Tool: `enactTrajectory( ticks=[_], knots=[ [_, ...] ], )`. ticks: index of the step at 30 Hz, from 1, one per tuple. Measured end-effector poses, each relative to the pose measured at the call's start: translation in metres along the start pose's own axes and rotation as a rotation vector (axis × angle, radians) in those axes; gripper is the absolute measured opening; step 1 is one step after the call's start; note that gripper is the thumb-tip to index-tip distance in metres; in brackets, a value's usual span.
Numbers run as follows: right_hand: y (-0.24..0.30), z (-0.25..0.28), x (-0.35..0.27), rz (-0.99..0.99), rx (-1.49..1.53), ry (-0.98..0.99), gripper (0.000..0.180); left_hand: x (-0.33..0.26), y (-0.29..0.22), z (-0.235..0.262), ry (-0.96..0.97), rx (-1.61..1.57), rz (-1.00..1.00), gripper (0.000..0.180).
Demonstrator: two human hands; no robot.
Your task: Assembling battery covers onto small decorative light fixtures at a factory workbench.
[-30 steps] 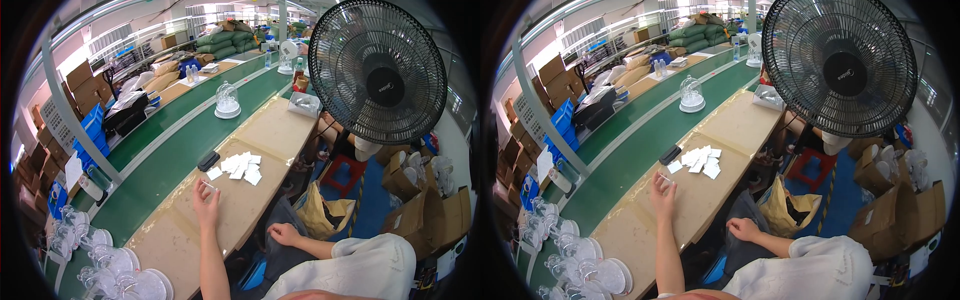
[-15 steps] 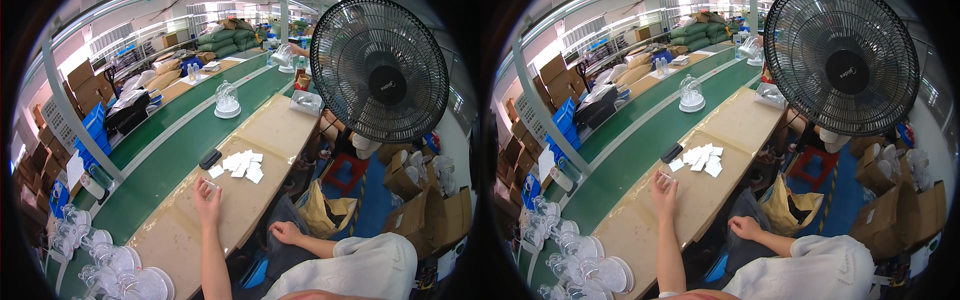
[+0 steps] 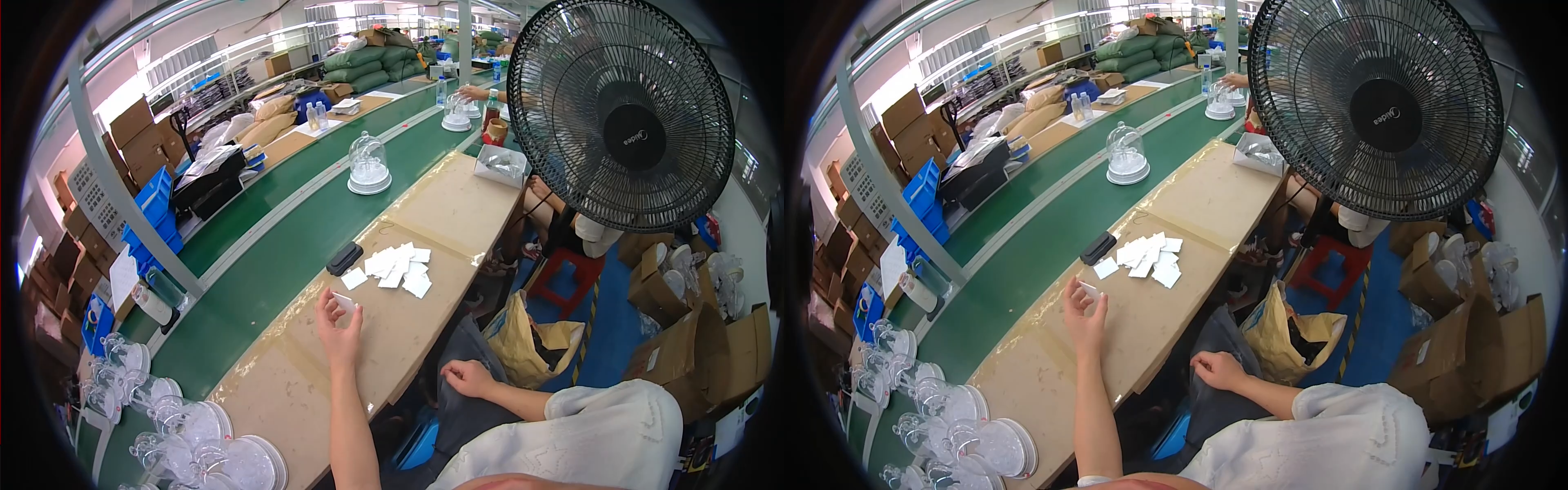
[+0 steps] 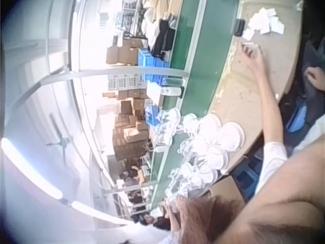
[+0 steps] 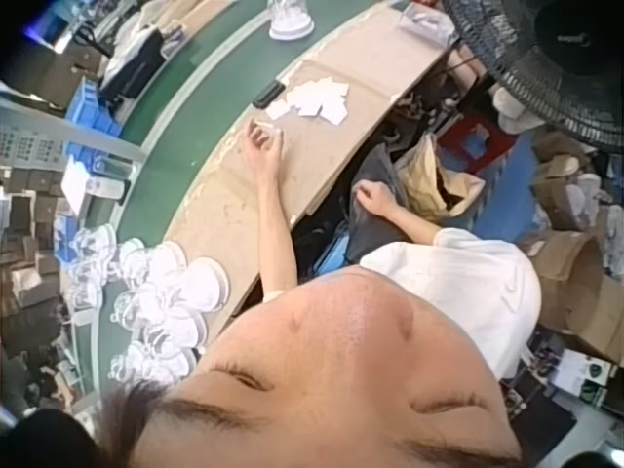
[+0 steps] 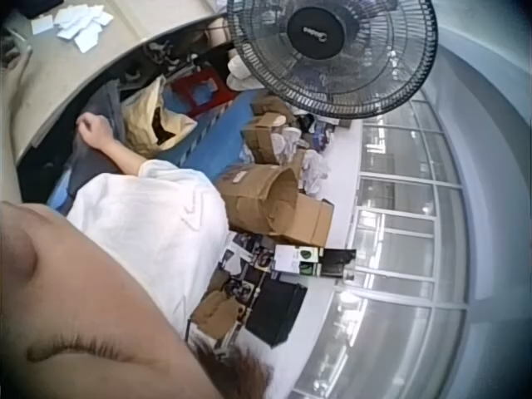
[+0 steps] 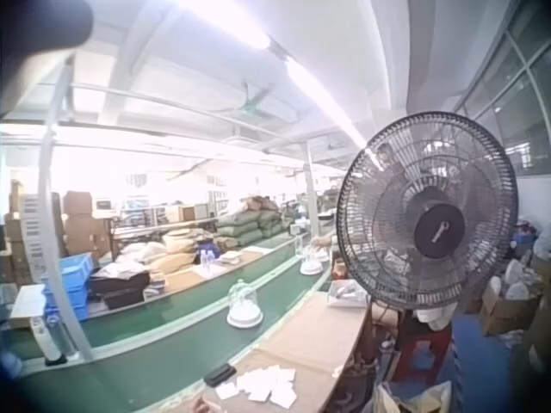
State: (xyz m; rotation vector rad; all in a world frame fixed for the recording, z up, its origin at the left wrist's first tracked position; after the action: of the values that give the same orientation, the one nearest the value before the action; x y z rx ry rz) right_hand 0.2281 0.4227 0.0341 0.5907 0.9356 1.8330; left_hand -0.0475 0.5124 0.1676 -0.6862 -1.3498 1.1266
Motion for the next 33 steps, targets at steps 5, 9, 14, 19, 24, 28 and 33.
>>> enactTrajectory(
  ticks=[5,9,14,19,24,28,33],
  knots=[
    [0.001,0.002,0.0,0.014,-0.005,-0.013,0.015,0.0,-0.007,0.001,-0.012,0.012,-0.006,0.066],
    [0.0,0.001,-0.001,0.033,-0.002,-0.023,0.015,-0.001,-0.005,0.004,-0.034,0.058,-0.003,0.065],
    [0.001,0.002,-0.001,0.008,-0.005,-0.011,0.014,0.0,-0.004,0.005,-0.042,0.062,-0.035,0.063],
    [0.001,0.001,-0.001,0.014,-0.005,-0.019,0.014,-0.001,0.011,0.007,-0.055,-0.088,-0.024,0.062],
    [0.002,0.003,-0.002,0.031,-0.015,-0.038,0.014,-0.002,0.0,0.006,-0.069,-0.162,-0.044,0.063],
    [-0.002,0.001,0.0,-0.014,-0.01,0.003,0.014,0.001,0.008,0.003,-0.056,-0.178,-0.042,0.064],
    [0.004,0.002,0.0,0.048,0.019,-0.031,0.014,0.003,0.029,0.005,-0.014,-0.203,-0.014,0.06]
  ],
)
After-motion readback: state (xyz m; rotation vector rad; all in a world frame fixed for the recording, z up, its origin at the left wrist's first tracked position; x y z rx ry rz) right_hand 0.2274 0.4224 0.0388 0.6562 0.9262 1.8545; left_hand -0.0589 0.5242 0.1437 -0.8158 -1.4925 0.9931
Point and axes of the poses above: each hand's wrist, its own x-axis towards the middle knuckle, its own z-axis out of the back of the hand, y = z × x, the point moved 10 cm from there along x, towards the middle knuckle, and after that the axes turned 12 degrees about y, right-handed, at the moved point
